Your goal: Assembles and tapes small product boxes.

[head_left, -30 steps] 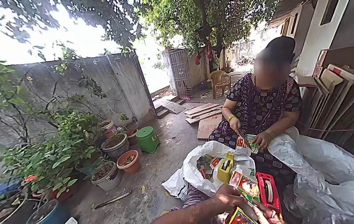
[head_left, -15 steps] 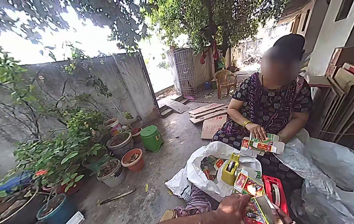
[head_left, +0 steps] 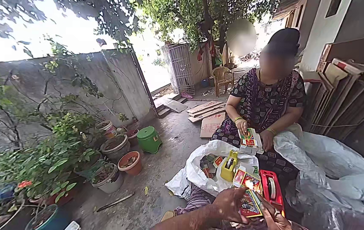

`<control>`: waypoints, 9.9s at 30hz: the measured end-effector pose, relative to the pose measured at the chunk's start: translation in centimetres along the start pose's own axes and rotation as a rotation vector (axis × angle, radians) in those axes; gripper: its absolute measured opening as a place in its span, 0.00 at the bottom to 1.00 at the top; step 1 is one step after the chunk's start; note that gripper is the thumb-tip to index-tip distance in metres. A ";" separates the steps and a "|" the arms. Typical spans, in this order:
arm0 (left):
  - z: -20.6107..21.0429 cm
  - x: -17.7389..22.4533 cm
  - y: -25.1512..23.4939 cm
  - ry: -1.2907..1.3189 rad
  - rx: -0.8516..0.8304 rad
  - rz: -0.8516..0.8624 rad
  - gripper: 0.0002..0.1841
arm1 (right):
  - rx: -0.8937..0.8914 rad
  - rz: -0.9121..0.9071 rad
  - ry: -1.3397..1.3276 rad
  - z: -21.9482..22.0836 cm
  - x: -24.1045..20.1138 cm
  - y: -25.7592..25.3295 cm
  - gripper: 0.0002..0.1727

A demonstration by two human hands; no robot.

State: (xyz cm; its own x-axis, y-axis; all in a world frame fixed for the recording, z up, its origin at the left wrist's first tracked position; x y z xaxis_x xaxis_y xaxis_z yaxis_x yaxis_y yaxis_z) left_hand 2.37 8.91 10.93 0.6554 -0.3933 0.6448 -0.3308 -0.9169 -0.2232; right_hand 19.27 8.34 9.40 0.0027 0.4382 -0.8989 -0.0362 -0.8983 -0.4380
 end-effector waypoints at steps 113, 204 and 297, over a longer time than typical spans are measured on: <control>-1.3 1.2 1.1 0.147 0.228 0.188 0.13 | 0.194 1.018 -0.906 1.8 6.7 2.4 0.32; -4.6 -18.6 -3.3 -0.535 -0.162 -0.676 0.28 | 0.086 0.340 0.044 -1.0 4.7 0.4 0.16; -1.5 0.6 0.7 -0.124 0.257 0.220 0.18 | 0.025 0.175 0.083 -0.2 2.7 -0.4 0.06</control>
State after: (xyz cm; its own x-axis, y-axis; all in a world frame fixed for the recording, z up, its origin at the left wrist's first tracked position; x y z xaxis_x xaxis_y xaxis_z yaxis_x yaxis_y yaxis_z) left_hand 1.47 8.16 12.24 0.6700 -0.5740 0.4708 -0.3020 -0.7900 -0.5335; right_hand 19.54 9.91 7.14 0.0768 0.2700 -0.9598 -0.0685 -0.9589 -0.2752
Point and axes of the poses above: each hand's wrist, its own y-axis away from the middle knuckle, its own z-axis out of the palm, x = y × z, the point moved 8 cm from there along -y, towards the middle knuckle, and after that the axes turned 6 degrees about x, right-handed, at the moved point
